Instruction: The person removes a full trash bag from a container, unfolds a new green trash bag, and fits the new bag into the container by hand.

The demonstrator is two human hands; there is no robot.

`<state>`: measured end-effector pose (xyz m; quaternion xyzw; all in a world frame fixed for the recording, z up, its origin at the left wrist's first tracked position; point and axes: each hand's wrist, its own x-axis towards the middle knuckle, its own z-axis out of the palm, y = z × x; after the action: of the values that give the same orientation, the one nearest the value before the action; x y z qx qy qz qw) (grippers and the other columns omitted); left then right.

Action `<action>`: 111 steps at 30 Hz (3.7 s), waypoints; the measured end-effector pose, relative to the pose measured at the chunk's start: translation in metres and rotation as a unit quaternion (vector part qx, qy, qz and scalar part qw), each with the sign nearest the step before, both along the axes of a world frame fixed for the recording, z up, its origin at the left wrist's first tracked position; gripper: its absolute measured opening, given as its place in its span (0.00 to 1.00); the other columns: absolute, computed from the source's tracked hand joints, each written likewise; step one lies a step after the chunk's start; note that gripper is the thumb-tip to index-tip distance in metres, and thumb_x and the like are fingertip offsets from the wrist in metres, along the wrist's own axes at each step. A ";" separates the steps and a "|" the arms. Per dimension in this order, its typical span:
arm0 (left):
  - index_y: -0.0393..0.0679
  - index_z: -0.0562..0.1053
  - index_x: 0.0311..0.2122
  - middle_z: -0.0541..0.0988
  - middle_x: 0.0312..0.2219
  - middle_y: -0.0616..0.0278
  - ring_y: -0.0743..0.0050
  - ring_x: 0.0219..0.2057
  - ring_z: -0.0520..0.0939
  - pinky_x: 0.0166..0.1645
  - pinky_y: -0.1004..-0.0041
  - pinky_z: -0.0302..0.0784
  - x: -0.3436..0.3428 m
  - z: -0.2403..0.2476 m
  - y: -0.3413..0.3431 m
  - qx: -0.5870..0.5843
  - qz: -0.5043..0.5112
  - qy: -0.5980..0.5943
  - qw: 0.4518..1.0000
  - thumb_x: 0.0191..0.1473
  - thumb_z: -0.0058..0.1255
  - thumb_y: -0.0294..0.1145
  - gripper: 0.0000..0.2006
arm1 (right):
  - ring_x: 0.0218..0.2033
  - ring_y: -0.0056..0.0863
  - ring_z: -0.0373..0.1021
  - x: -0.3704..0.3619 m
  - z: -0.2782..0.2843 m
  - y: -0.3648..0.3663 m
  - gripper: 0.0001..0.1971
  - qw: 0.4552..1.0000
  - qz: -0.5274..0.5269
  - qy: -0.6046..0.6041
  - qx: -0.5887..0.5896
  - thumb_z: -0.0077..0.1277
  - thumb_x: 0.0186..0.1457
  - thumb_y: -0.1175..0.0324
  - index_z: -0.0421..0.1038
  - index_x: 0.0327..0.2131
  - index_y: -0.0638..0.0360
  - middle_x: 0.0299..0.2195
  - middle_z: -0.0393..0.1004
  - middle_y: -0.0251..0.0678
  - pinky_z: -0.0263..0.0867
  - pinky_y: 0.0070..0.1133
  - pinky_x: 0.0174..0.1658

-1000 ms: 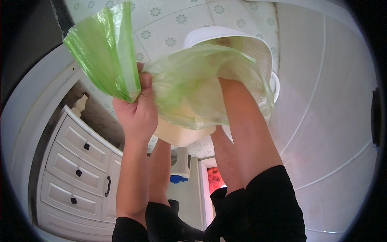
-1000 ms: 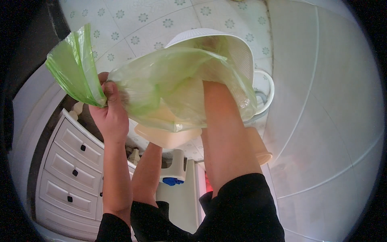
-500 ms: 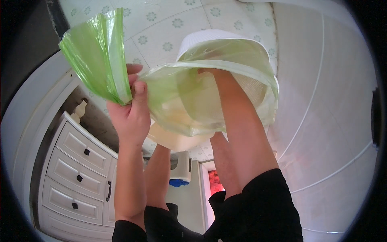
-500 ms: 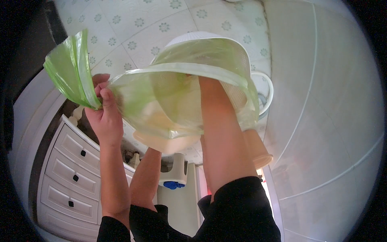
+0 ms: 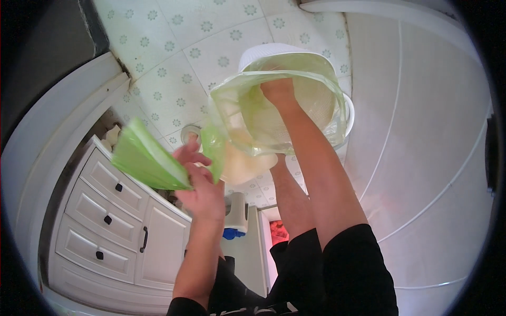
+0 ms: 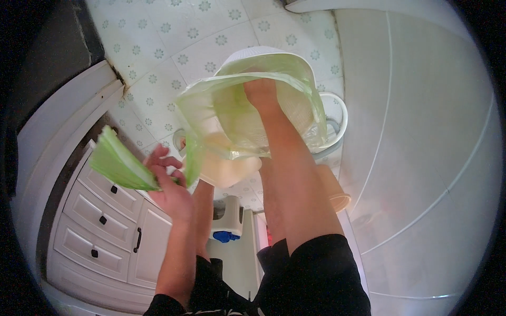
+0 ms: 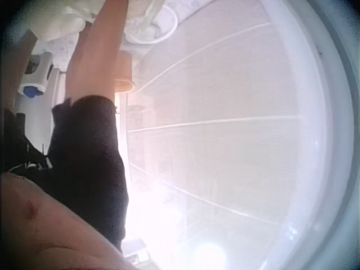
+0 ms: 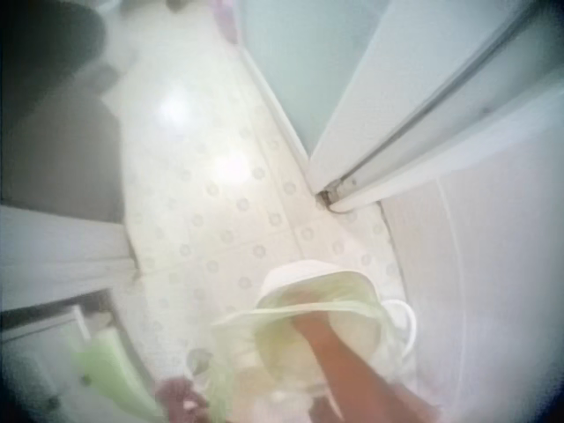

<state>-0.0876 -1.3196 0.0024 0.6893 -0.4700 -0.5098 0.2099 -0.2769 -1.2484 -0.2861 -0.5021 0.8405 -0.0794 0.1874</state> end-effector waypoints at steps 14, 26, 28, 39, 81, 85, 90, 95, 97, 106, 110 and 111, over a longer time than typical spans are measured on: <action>0.41 0.65 0.45 0.73 0.31 0.66 0.84 0.20 0.70 0.21 0.79 0.66 -0.020 -0.051 0.025 0.272 0.059 0.038 0.960 0.52 0.65 0.32 0.21 | 0.62 0.45 0.60 -0.102 -0.006 -0.049 0.26 0.967 0.061 -0.115 0.219 0.57 0.53 0.55 0.71 0.55 0.49 0.58 0.68 0.41 0.52 0.39 0.66; 0.41 0.70 0.36 0.74 0.24 0.68 0.83 0.22 0.73 0.20 0.81 0.60 -0.013 -0.050 0.014 0.293 0.074 0.039 0.952 0.55 0.61 0.33 0.11 | 0.69 0.51 0.40 -0.012 -0.004 -0.012 0.61 0.968 0.009 -0.077 0.240 0.71 0.25 0.42 0.52 0.67 0.41 0.68 0.50 0.42 0.41 0.64 0.61; 0.41 0.71 0.37 0.73 0.24 0.69 0.84 0.21 0.71 0.21 0.82 0.58 -0.015 -0.048 0.007 0.286 0.088 0.031 0.954 0.56 0.60 0.33 0.11 | 0.69 0.52 0.41 -0.011 -0.011 -0.017 0.60 0.975 -0.002 -0.086 0.205 0.70 0.26 0.40 0.53 0.66 0.41 0.68 0.50 0.45 0.42 0.63 0.62; 0.38 0.73 0.44 0.72 0.27 0.70 0.89 0.25 0.67 0.23 0.84 0.55 -0.006 -0.039 -0.034 0.200 0.179 0.039 0.963 0.60 0.54 0.33 0.11 | 0.68 0.48 0.46 0.014 -0.023 -0.030 0.56 0.976 -0.009 -0.028 0.215 0.67 0.30 0.36 0.56 0.65 0.40 0.66 0.54 0.42 0.44 0.54 0.64; 0.31 0.77 0.44 0.82 0.33 0.57 0.71 0.35 0.80 0.43 0.72 0.74 -0.007 -0.038 -0.013 0.038 -0.056 0.064 0.996 0.61 0.50 0.25 0.10 | 0.41 0.44 0.71 0.006 0.175 -0.008 0.12 0.979 -0.058 -0.185 0.055 0.53 0.53 0.62 0.76 0.37 0.58 0.37 0.76 0.40 0.69 0.37 0.43; 0.35 0.77 0.40 0.82 0.29 0.48 0.58 0.31 0.83 0.38 0.66 0.76 -0.005 -0.060 -0.023 0.053 -0.217 -0.087 0.971 0.59 0.53 0.34 0.12 | 0.36 0.39 0.71 0.027 0.232 0.049 0.06 0.976 -0.116 -0.186 0.001 0.55 0.53 0.71 0.75 0.35 0.59 0.32 0.75 0.40 0.68 0.27 0.40; 0.35 0.77 0.38 0.81 0.27 0.47 0.51 0.32 0.83 0.40 0.62 0.75 -0.029 -0.083 -0.036 0.079 -0.242 -0.133 0.958 0.55 0.56 0.42 0.18 | 0.38 0.28 0.71 0.055 0.215 0.097 0.07 0.895 -0.334 -0.277 -0.100 0.54 0.57 0.73 0.71 0.40 0.61 0.35 0.74 0.37 0.69 0.23 0.42; 0.36 0.77 0.41 0.82 0.32 0.51 0.59 0.34 0.82 0.42 0.65 0.74 -0.040 -0.100 -0.043 0.164 -0.219 -0.138 0.952 0.51 0.59 0.38 0.17 | 0.42 0.22 0.68 0.066 0.201 0.079 0.14 0.618 -0.606 -0.465 -0.186 0.54 0.57 0.75 0.66 0.46 0.62 0.38 0.72 0.35 0.67 0.22 0.46; 0.37 0.76 0.43 0.82 0.33 0.48 0.53 0.35 0.82 0.43 0.63 0.75 -0.049 -0.100 -0.045 0.170 -0.199 -0.122 0.957 0.50 0.59 0.39 0.19 | 0.42 0.25 0.69 0.067 0.194 0.071 0.20 0.560 -0.680 -0.439 -0.178 0.54 0.59 0.74 0.60 0.52 0.63 0.42 0.71 0.39 0.70 0.25 0.46; 0.45 0.68 0.57 0.81 0.42 0.49 0.49 0.43 0.81 0.48 0.60 0.74 -0.078 -0.104 -0.043 0.125 -0.215 -0.155 0.956 0.50 0.54 0.30 0.26 | 0.38 0.28 0.72 0.022 0.187 0.050 0.22 0.474 -0.709 -0.480 -0.204 0.46 0.66 0.55 0.61 0.52 0.66 0.44 0.73 0.43 0.73 0.26 0.42; 0.52 0.65 0.60 0.80 0.43 0.49 0.45 0.45 0.80 0.49 0.58 0.73 -0.074 -0.113 -0.049 0.112 -0.254 -0.187 0.942 0.50 0.47 0.24 0.29 | 0.37 0.25 0.72 -0.010 0.178 0.050 0.19 0.514 -0.687 -0.467 -0.214 0.48 0.64 0.58 0.66 0.49 0.65 0.41 0.75 0.39 0.70 0.23 0.39; 0.53 0.65 0.60 0.80 0.43 0.49 0.45 0.45 0.80 0.49 0.58 0.73 -0.075 -0.116 -0.049 0.114 -0.257 -0.175 0.944 0.50 0.45 0.22 0.29 | 0.37 0.24 0.71 -0.026 0.171 0.056 0.18 0.572 -0.665 -0.441 -0.190 0.49 0.63 0.60 0.68 0.48 0.65 0.40 0.75 0.37 0.69 0.22 0.38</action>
<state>-0.1628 -1.3690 -0.1140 0.6431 -0.5992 -0.4675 -0.0937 -0.3026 -1.1922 -0.1149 0.2711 0.7165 -0.5517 0.3298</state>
